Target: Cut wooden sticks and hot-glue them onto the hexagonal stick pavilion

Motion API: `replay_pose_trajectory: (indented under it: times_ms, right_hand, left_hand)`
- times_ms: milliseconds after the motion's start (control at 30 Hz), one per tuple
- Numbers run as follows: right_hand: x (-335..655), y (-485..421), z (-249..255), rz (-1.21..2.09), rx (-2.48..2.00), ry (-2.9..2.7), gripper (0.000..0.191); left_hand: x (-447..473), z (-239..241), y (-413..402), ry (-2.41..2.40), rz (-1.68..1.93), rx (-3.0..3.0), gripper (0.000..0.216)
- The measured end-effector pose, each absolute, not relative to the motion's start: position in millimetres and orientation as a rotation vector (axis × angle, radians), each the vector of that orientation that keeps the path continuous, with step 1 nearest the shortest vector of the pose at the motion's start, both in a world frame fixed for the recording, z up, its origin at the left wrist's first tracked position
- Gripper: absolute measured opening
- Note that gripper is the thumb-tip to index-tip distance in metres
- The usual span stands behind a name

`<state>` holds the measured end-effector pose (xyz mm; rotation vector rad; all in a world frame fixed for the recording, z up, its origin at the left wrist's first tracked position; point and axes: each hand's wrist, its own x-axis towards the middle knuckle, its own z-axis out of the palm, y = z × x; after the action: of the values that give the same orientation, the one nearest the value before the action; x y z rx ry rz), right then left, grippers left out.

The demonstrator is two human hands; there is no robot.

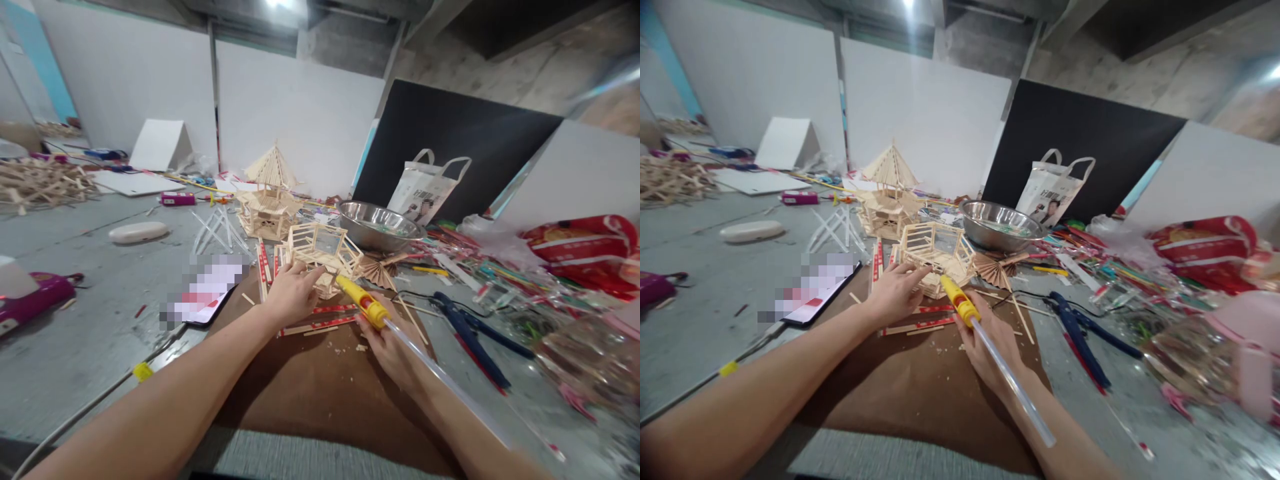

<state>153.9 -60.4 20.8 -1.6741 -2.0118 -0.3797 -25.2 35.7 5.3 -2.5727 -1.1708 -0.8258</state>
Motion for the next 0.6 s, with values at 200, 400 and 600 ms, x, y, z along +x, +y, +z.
replay_pose_trajectory:
  times_ms: [200,400,600]
  right_hand:
    - [152.1,-60.4,21.6,-0.367,-1.667,-2.054,0.039]
    - [152.5,-61.0,21.1,-0.377,-1.684,-2.071,0.040]
    - [154.9,-62.8,19.3,-0.366,-1.665,-2.083,0.039]
  left_hand:
    - [-25.0,3.8,36.7,-1.169,-0.819,-2.566,0.045]
    - [-25.7,3.9,36.5,-1.159,-0.820,-2.566,0.045]
    - [-25.0,4.5,35.8,-1.159,-0.824,-2.570,0.045]
